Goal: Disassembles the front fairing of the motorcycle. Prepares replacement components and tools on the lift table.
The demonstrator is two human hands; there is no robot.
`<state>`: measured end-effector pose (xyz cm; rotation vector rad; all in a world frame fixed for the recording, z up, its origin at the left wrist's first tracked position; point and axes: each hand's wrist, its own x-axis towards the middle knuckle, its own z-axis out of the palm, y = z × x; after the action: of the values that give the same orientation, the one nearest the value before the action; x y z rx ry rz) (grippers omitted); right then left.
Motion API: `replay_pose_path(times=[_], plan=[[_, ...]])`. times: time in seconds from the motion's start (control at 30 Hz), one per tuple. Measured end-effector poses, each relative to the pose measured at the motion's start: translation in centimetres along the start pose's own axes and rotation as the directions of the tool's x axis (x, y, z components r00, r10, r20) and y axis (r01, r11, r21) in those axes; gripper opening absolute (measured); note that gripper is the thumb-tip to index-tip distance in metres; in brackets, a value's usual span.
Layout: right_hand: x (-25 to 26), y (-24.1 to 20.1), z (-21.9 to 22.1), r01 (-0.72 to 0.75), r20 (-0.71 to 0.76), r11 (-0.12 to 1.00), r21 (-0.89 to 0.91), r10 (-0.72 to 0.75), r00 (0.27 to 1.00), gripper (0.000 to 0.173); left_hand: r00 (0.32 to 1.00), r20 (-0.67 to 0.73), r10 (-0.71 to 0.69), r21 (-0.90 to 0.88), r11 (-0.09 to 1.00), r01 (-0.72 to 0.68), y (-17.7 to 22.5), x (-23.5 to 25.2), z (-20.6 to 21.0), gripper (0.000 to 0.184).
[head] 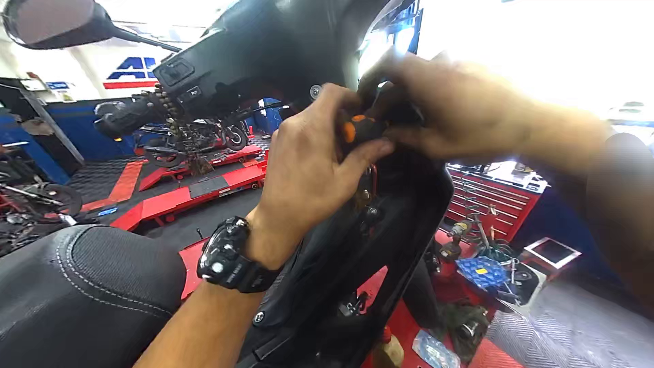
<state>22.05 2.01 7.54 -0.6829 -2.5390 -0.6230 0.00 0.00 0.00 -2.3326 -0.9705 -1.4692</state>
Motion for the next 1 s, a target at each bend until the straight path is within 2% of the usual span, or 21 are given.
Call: replay_pose_path(times=[0.07, 0.1, 0.17, 0.2, 0.27, 0.37, 0.47, 0.53, 0.6, 0.67, 0.73, 0.8, 0.87, 0.93, 1.0], plan=[[0.1, -0.1, 0.0, -0.042, 0.002, 0.999, -0.008, 0.042, 0.999, 0.04, 0.98, 0.08, -0.182, -0.103, 0.976, 0.19, 0.5, 0.0, -0.1, 0.039], [0.1, -0.2, 0.0, -0.061, 0.004, 0.998, -0.01, 0.061, 0.998, 0.041, 0.966, 0.118, -0.228, -0.142, 0.959, 0.244, 0.7, 0.0, -0.1, 0.039], [0.2, -0.4, 0.0, -0.087, 0.02, 0.996, -0.014, 0.087, 0.996, 0.042, 0.968, 0.118, -0.221, -0.078, 0.97, 0.231, 1.0, 0.0, 0.0, 0.035], [0.3, -0.5, -0.1, -0.097, 0.026, 0.995, -0.013, 0.097, 0.995, 0.044, 0.984, 0.084, -0.159, 0.011, 0.987, 0.158, 1.0, 0.0, 0.2, 0.032], [0.2, -0.6, -0.3, -0.115, 0.022, 0.993, -0.006, 0.115, 0.993, 0.051, 0.997, 0.04, 0.072, 0.191, 0.978, -0.079, 0.6, 0.3, 0.6, 0.028], [0.2, -0.5, -0.5, -0.119, 0.019, 0.993, 0.003, 0.119, 0.993, 0.055, 0.927, 0.082, 0.366, 0.323, 0.87, -0.372, -0.4, 1.0, 0.9, 0.025], [0.2, -0.2, -0.2, -0.091, 0.007, 0.996, 0.015, 0.091, 0.996, 0.052, 0.907, 0.098, 0.409, 0.311, 0.853, -0.418, -0.6, 1.2, 0.6, 0.028], [0.2, -0.2, 0.0, -0.078, -0.023, 0.997, 0.019, 0.078, 0.997, 0.05, 0.96, 0.063, 0.273, 0.19, 0.941, -0.28, -0.2, 0.9, 0.2, 0.03], [0.3, -0.1, 0.3, -0.064, -0.051, 0.998, 0.009, 0.064, 0.997, 0.048, 0.999, 0.052, 0.006, 0.058, 0.998, -0.009, 0.4, 0.6, -0.1, 0.042], [0.3, -0.1, 0.6, -0.053, -0.077, 0.999, -0.014, 0.052, 0.996, 0.044, 0.972, 0.103, -0.214, -0.036, 0.975, 0.218, 0.8, 0.7, -0.1, 0.047], [0.4, -0.2, 0.8, -0.06, -0.092, 0.998, -0.023, 0.058, 0.994, 0.045, 0.941, 0.17, -0.291, -0.05, 0.952, 0.303, 0.5, 1.5, 0.0, 0.052], [0.4, -0.3, 0.8, -0.08, -0.082, 0.996, -0.036, 0.077, 0.994, 0.046, 0.957, 0.155, -0.245, 0.032, 0.969, 0.243, 0.5, 1.7, -0.2, 0.043], [0.5, -0.4, 0.6, -0.083, -0.056, 0.996, -0.02, 0.082, 0.995, 0.047, 0.992, 0.111, -0.051, 0.157, 0.987, 0.034, 0.9, 1.3, -0.2, 0.03], [0.7, -0.4, 0.0, -0.073, -0.016, 0.997, 0.011, 0.073, 0.997, 0.048, 0.979, 0.126, 0.157, 0.303, 0.934, -0.189, 0.8, 1.5, 0.0, 0.023], [0.8, -0.5, -0.3, -0.062, 0.014, 0.998, 0.023, 0.062, 0.998, 0.044, 0.936, 0.148, 0.319, 0.395, 0.849, -0.351, 0.2, 1.6, 0.2, 0.024]])
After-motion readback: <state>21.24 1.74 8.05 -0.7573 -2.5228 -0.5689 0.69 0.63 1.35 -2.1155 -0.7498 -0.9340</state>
